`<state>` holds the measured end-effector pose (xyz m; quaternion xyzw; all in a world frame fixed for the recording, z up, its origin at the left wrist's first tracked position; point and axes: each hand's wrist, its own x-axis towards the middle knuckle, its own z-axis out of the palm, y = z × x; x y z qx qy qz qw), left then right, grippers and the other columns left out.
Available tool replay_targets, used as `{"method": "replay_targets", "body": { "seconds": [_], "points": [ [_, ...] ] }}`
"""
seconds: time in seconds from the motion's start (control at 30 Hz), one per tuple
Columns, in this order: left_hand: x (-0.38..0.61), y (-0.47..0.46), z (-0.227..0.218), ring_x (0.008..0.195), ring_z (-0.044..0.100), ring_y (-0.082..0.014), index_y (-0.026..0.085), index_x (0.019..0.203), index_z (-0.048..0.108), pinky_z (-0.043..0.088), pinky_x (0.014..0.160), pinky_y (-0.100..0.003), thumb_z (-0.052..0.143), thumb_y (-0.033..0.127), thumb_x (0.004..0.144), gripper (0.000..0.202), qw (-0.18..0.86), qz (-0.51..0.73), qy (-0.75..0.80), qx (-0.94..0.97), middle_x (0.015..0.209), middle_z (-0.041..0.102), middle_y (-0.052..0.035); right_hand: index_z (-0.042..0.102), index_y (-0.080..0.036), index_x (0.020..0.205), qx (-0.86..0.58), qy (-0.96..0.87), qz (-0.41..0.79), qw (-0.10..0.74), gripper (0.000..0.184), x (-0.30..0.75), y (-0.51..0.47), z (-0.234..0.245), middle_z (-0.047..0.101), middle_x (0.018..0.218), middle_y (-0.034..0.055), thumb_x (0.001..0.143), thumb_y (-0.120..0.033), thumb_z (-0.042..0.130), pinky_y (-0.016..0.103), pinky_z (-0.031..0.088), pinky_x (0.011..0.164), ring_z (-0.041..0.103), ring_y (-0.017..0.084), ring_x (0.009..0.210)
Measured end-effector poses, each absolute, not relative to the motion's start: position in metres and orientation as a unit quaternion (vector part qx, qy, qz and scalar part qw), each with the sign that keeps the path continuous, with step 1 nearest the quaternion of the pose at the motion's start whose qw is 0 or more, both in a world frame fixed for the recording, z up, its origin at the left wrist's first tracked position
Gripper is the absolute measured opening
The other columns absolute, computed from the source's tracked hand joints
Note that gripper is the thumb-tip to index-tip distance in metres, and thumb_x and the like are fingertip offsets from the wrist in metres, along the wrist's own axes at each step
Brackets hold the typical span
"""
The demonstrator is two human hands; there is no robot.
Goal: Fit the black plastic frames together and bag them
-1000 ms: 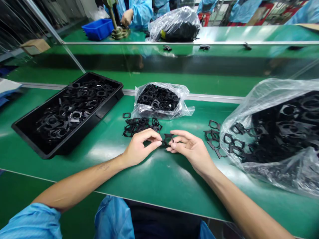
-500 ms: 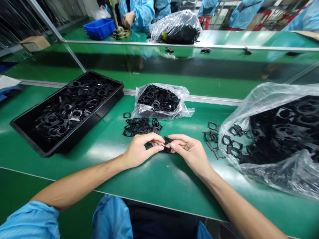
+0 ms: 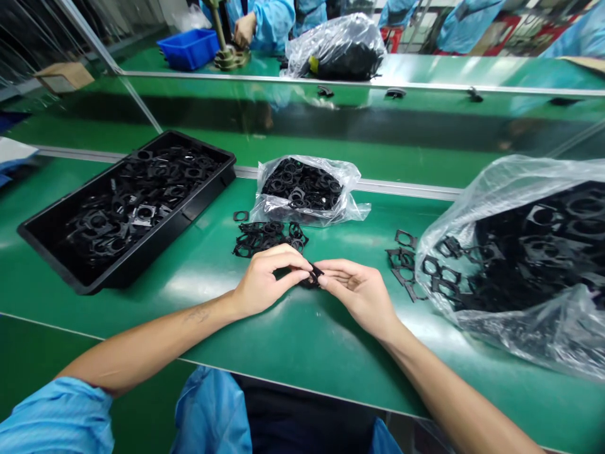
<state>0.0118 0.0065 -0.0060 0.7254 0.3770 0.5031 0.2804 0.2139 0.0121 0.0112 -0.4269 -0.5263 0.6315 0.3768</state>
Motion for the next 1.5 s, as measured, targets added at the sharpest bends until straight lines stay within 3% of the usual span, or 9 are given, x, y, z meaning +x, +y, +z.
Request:
{"method": "replay_targets", "body": {
  "seconds": [0.33,1.07,1.3,1.5],
  "points": [
    [0.0128,0.0055,-0.0017,0.076,0.069,-0.0127,0.017,0.088,0.075,0.056,0.071,-0.023,0.071,0.015,0.089,0.004,0.361,0.497,0.367,0.698,0.085,0.076,-0.0040,0.080,-0.019,0.099,-0.442,-0.545,0.594,0.393,0.035,0.2175,0.0143,0.0082,0.082,0.091,0.0073,0.076,-0.046,0.085,0.037,0.064,0.087,0.079,0.022,0.084],
    [0.0130,0.0043,-0.0039,0.076,0.068,-0.0132,0.017,0.086,0.072,0.055,0.072,-0.025,0.071,0.018,0.091,0.005,0.249,0.503,0.383,0.734,0.081,0.073,-0.0034,0.079,-0.021,0.106,-0.417,-0.626,0.545,0.370,0.025,0.2142,0.0080,0.0127,0.082,0.095,0.0059,0.083,-0.032,0.078,0.033,0.066,0.081,0.079,0.021,0.085],
    [0.0129,0.0033,-0.0045,0.075,0.066,-0.0127,0.017,0.100,0.067,0.056,0.072,-0.025,0.075,0.027,0.088,0.017,0.257,0.496,0.407,0.723,0.089,0.070,-0.0039,0.079,-0.021,0.097,-0.433,-0.646,0.485,0.400,0.018,0.2133,0.0068,0.0103,0.081,0.095,0.0056,0.086,-0.034,0.076,0.033,0.066,0.081,0.078,0.021,0.082],
    [0.0130,0.0045,-0.0042,0.082,0.069,-0.0155,0.018,0.092,0.069,0.056,0.076,-0.028,0.071,0.024,0.091,0.006,0.248,0.501,0.356,0.749,0.087,0.073,-0.0047,0.079,-0.022,0.092,-0.429,-0.626,0.511,0.404,0.017,0.2132,0.0065,0.0139,0.081,0.092,0.0052,0.084,-0.037,0.078,0.035,0.066,0.082,0.078,0.022,0.082]
  ]
}}
